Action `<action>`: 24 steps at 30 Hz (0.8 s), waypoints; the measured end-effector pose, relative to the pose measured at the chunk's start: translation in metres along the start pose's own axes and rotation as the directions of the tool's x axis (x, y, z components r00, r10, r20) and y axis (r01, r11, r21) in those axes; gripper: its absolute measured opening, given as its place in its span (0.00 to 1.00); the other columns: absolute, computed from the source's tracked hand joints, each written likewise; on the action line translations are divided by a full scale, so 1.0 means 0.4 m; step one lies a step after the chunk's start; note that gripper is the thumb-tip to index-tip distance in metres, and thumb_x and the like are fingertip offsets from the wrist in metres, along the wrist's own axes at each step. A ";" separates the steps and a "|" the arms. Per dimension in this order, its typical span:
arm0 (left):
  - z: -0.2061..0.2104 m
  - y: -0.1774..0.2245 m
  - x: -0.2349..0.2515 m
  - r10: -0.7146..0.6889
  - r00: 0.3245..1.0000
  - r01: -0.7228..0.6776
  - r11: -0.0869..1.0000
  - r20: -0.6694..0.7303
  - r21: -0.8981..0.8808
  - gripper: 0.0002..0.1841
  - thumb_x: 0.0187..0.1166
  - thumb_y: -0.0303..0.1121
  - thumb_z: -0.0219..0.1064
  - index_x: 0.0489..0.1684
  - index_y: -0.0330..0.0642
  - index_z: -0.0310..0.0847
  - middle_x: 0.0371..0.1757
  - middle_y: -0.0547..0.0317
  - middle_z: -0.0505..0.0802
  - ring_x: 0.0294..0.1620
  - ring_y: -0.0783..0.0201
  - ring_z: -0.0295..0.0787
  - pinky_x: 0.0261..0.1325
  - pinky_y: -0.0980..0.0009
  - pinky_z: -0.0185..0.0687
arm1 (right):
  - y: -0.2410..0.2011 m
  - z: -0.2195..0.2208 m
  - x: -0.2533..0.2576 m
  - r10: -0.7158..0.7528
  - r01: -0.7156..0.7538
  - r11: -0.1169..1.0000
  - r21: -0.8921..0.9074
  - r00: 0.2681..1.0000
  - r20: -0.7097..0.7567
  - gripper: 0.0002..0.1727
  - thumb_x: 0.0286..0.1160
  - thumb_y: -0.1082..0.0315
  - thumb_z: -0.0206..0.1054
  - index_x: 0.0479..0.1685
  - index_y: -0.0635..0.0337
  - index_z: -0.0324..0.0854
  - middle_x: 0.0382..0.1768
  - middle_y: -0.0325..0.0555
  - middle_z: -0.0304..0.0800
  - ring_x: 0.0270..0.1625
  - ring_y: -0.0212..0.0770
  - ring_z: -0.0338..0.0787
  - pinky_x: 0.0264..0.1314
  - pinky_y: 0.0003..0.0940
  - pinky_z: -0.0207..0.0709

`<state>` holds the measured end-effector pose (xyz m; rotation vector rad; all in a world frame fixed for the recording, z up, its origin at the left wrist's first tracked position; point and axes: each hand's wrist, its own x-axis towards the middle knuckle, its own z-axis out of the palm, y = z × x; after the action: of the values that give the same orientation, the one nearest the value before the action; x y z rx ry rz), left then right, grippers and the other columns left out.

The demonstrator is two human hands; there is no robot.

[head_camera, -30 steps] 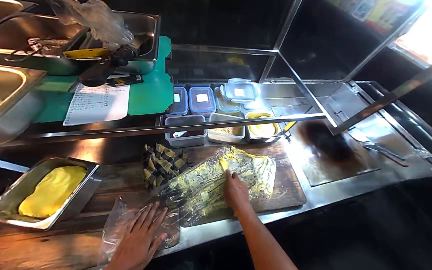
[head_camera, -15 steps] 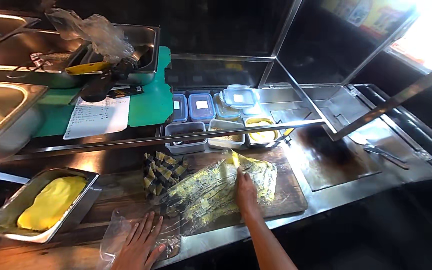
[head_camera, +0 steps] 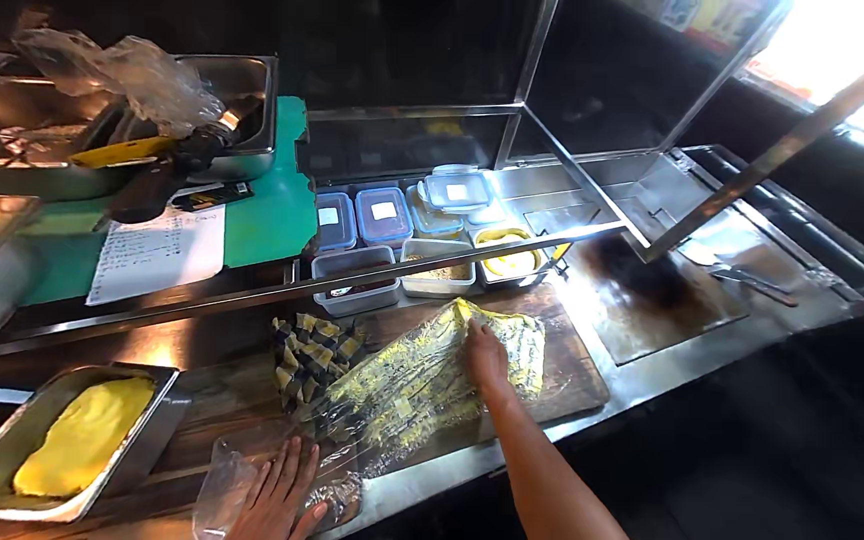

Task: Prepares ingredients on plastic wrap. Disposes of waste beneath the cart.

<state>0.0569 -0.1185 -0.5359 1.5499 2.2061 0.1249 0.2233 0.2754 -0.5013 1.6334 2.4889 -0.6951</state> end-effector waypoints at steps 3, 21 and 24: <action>0.000 0.000 0.002 -0.011 1.000 0.011 1.000 0.011 -0.004 0.48 0.86 0.70 0.37 0.96 0.39 0.45 0.94 0.27 0.48 0.95 0.31 0.41 0.93 0.36 0.33 | -0.014 0.034 -0.082 -0.104 0.106 0.994 0.005 0.978 -0.182 0.25 0.88 0.62 0.53 0.82 0.51 0.76 0.56 0.60 0.90 0.44 0.58 0.95 0.46 0.56 0.88; -0.009 0.010 0.009 -0.007 0.999 0.007 1.000 0.035 0.001 0.47 0.87 0.68 0.38 0.96 0.38 0.45 0.93 0.25 0.47 0.94 0.28 0.41 0.92 0.34 0.31 | 0.064 0.012 -0.055 0.015 -0.014 1.000 0.006 0.964 -0.264 0.25 0.88 0.63 0.54 0.83 0.53 0.75 0.57 0.62 0.90 0.45 0.59 0.95 0.49 0.56 0.88; -0.006 0.011 0.007 -0.019 0.999 0.018 1.000 0.041 0.009 0.48 0.86 0.69 0.38 0.96 0.38 0.44 0.93 0.25 0.47 0.94 0.29 0.41 0.92 0.35 0.31 | 0.052 0.053 -0.125 -0.072 0.060 0.996 -0.070 0.979 -0.190 0.26 0.85 0.64 0.53 0.81 0.50 0.77 0.56 0.59 0.91 0.42 0.55 0.95 0.45 0.52 0.89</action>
<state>0.0589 -0.1139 -0.5331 1.5228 2.1914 0.0777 0.2595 0.2309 -0.5115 1.6760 2.6786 -0.4780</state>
